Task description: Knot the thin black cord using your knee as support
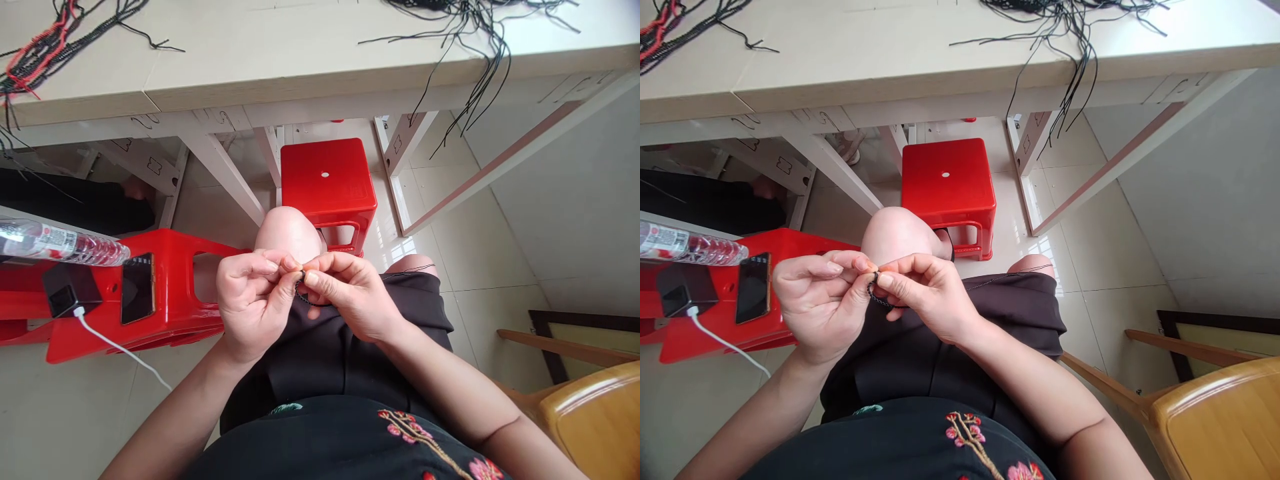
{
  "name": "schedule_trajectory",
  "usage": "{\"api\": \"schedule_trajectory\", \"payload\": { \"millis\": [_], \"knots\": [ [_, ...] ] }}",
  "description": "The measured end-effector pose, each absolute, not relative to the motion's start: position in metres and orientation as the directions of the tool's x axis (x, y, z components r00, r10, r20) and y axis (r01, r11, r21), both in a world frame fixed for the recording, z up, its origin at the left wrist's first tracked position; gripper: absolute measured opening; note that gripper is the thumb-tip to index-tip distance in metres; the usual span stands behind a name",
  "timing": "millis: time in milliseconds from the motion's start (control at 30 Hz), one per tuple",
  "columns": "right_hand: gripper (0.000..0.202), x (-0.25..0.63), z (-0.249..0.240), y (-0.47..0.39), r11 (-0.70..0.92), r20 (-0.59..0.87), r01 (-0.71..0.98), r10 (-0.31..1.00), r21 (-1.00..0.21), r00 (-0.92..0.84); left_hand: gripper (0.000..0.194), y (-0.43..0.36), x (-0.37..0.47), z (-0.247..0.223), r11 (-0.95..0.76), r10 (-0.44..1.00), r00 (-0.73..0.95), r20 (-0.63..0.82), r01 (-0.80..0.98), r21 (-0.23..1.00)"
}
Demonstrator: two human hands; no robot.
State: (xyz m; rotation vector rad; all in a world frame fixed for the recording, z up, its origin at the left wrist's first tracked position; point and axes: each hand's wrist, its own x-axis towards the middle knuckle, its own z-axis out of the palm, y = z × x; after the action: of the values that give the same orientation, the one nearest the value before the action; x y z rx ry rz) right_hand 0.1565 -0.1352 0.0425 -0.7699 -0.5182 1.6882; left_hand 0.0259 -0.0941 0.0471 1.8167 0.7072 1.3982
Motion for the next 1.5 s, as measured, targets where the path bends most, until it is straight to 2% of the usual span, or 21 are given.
{"api": "schedule_trajectory", "payload": {
  "millis": [233,333,467,567,733,867,967,1100,1233,1500],
  "knots": [
    [0.017,0.156,0.051,-0.137,-0.373,-0.281,-0.699,0.927,-0.610,-0.249,0.036,-0.093,0.025,0.047,-0.707,0.696,0.227,0.681,0.048,0.706],
    [0.015,0.157,0.050,-0.138,-0.359,-0.243,-0.702,0.933,-0.615,-0.264,0.036,-0.092,0.023,0.047,-0.723,0.679,0.241,0.693,0.055,0.689],
    [0.012,0.156,0.047,-0.139,-0.281,-0.191,-0.705,0.960,-0.651,-0.206,0.032,-0.094,0.022,0.049,-0.689,0.708,0.237,0.665,0.031,0.724],
    [0.007,0.153,0.045,-0.140,-0.185,-0.149,-0.685,0.983,-0.705,-0.111,0.030,-0.097,0.025,0.051,-0.612,0.779,0.204,0.592,0.048,0.789],
    [0.008,0.146,0.043,-0.139,0.044,-0.057,-0.562,0.985,-0.826,0.161,0.027,-0.101,0.032,0.051,-0.501,0.854,0.167,0.492,0.013,0.865],
    [0.013,0.146,0.039,-0.133,0.059,-0.093,-0.544,0.964,-0.837,0.249,0.016,-0.105,0.037,0.053,-0.272,0.949,0.163,0.272,-0.019,0.962],
    [0.015,0.147,0.037,-0.129,0.037,-0.147,-0.582,0.953,-0.812,0.265,0.016,-0.109,0.038,0.054,-0.093,0.968,0.223,0.117,-0.118,0.989],
    [0.014,0.144,0.037,-0.130,0.045,-0.116,-0.572,0.963,-0.819,0.243,0.024,-0.109,0.037,0.050,-0.092,0.973,0.196,0.123,-0.161,0.983],
    [0.017,0.140,0.034,-0.132,0.020,-0.135,-0.556,0.963,-0.831,0.236,0.020,-0.106,0.036,0.049,-0.033,0.985,0.161,0.060,-0.162,0.986],
    [0.017,0.152,0.029,-0.124,0.036,-0.133,-0.562,0.957,-0.826,0.257,0.030,-0.105,0.030,0.055,0.304,0.930,0.270,-0.250,-0.184,0.935]
  ]
}}
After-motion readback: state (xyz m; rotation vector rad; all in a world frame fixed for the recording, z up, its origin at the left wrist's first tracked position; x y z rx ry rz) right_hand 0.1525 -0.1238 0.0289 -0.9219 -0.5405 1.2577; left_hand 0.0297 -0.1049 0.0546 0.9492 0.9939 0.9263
